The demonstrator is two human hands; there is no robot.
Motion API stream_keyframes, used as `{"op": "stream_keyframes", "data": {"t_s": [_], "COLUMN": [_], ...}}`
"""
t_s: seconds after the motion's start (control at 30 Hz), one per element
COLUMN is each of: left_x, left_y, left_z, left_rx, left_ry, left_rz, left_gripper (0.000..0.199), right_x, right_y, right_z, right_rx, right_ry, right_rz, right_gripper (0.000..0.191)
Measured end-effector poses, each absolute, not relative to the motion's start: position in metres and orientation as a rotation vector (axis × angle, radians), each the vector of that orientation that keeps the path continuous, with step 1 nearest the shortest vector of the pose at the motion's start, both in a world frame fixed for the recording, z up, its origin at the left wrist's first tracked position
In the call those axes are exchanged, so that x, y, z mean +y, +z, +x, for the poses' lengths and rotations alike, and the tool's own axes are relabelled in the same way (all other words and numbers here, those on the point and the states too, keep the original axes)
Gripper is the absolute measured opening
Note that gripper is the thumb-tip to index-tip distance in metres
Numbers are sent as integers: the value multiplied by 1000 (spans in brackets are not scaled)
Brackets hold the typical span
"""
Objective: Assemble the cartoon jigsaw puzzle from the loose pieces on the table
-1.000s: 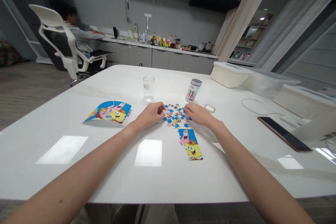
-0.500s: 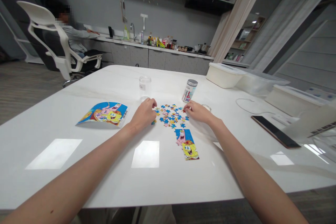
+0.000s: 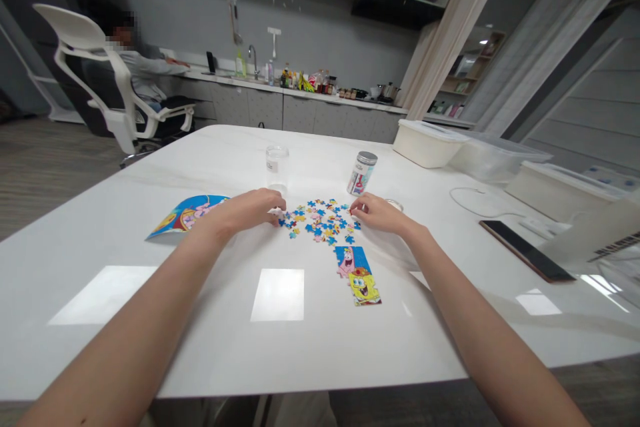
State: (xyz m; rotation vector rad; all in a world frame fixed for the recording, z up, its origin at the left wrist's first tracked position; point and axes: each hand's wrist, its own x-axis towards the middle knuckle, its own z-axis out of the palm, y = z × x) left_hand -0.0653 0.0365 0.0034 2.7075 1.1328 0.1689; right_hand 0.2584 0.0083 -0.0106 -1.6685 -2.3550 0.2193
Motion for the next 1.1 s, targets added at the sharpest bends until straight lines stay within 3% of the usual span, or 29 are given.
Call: {"op": "stream_keyframes", "data": {"t_s": [0.33, 0.6, 1.1], "left_x": [39, 25, 22], "left_y": [-2, -8, 2], "left_z": [-64, -37, -42], "left_rx": [1126, 931, 898], "left_ry": [238, 359, 231], "left_rz": [2650, 2688, 2756], "left_gripper": [12, 19, 10], "right_x": [5, 3, 11], "right_y": [-9, -9, -18], "right_z": [267, 261, 267], "right_rx": [-2470, -2455, -2447], "right_ry": [487, 416, 338], "right_rz": [-1437, -1470, -1395], "right_gripper": [36, 29, 21]}}
